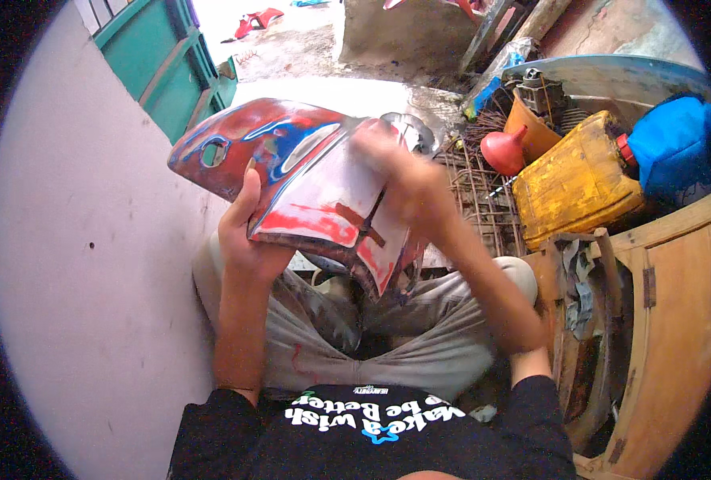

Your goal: The person sands the surface of a red and white motorcycle fairing piece using a piece of sandpaper.

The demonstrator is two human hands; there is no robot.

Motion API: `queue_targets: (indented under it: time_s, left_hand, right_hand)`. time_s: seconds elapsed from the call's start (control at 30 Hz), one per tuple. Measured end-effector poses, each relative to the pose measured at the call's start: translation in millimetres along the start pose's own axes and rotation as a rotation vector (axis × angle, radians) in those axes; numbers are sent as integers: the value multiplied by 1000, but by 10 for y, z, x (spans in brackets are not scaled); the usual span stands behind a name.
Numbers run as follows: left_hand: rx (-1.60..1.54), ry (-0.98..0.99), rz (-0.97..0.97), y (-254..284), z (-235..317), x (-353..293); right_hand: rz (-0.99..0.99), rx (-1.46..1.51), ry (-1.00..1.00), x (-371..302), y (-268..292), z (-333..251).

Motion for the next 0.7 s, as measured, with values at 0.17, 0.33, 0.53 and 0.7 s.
queue_targets:
  time_s: [0.17, 0.33, 0.53, 0.7]
  left_hand:
    - [-43, 82, -40, 120, -20, 11]
    - [58, -9, 44, 8, 24, 3]
    - [10, 26, 42, 101, 37, 28]
    - [-2, -7, -2, 56, 54, 40]
  right_hand:
    - [-114, -46, 321, -175, -140, -439]
    - [99, -54, -10, -93, 57, 153]
    - [-112, -50, 321, -186, -158, -432]
    - [56, 126, -171, -170, 34, 80]
Point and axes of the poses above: each hand's wrist, its own x-axis towards the middle knuckle, its own y-axis out of the back of the hand, z = x × y, the point moved 5 cm from there along x, towards the middle knuckle, and after that the axes turned 4 degrees about -z, right-handed, at the moved point
